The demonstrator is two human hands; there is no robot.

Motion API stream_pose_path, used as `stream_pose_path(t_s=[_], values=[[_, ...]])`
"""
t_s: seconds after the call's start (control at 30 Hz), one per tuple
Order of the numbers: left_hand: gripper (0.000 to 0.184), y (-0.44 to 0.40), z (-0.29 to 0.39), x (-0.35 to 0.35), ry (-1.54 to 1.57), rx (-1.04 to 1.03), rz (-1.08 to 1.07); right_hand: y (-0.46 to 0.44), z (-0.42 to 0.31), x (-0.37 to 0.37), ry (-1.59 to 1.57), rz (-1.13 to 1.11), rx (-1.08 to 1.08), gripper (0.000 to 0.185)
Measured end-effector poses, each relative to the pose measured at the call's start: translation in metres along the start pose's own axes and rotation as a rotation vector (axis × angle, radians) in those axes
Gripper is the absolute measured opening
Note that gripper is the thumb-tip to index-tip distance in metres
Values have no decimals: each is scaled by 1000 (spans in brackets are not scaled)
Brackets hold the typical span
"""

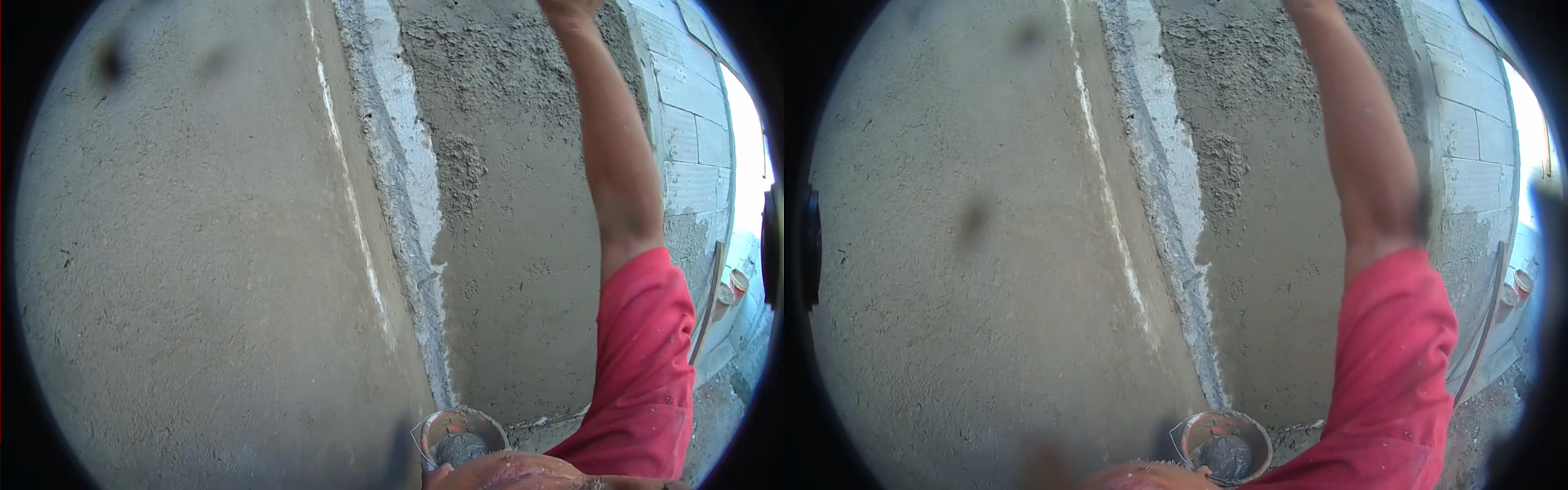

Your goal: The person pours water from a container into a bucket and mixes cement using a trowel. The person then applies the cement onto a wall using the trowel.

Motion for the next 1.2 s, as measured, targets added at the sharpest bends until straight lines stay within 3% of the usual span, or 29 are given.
stream_pose_path(t_s=[0.03,0.07,0.1,0.13,0.17,0.27,0.3,0.37,0.43,0.53,0.57,0.6,0.63,0.77,0.87,0.97,1.07,1.13,1.2], values=[[57,3,10,-6,9,-8,-4,35,29,-85,171,-346,-97,59],[58,8,15,-13,19,-13,-3,99,54,-166,402,-759,-150,31],[59,11,22,-19,29,-16,-6,155,37,-165,481,-908,40,32],[61,16,26,-18,35,-21,-2,235,43,-157,593,-1311,71,38],[63,22,28,-19,43,-26,-4,302,47,-118,406,-1389,101,41],[69,32,34,-17,73,-67,-3,406,50,70,103,-1765,-206,43],[71,36,37,-16,82,-80,1,431,55,129,-54,-1881,-278,50],[75,45,43,-21,115,-100,-8,457,68,235,-250,-2081,-473,47],[80,60,58,-28,144,-136,-16,471,79,319,-225,-2271,-538,45],[93,108,82,-38,138,-403,-51,489,96,409,-22,-2503,-144,41],[97,131,99,-49,148,-498,-67,485,89,421,133,-2558,71,35],[94,128,92,-41,80,-466,-35,496,92,438,155,-2538,136,24],[89,126,79,-32,62,-381,8,504,94,451,152,-2521,143,21],[96,151,109,-47,-16,-667,-132,536,81,475,128,-2532,130,22],[106,192,136,-73,-112,-805,-207,547,70,506,113,-2668,93,26],[111,205,138,-82,-229,-866,-223,547,60,526,-3,-2768,-77,34],[112,206,124,-79,-269,-876,-233,563,44,571,-268,-2920,-610,43],[112,204,113,-72,-284,-898,-250,560,37,593,-189,-2694,-660,46],[111,201,103,-63,-233,-852,-243,557,36,611,-121,-2713,-1009,44]])
Point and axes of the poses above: each hand's wrist, its own y-axis away from the middle knuckle, its own x-axis out of the back of the hand, z = x × y, the point moved 8 cm from there along -y, towards the middle knuckle, and after that the axes turned 15 degrees about -x, right-handed, at the moved point
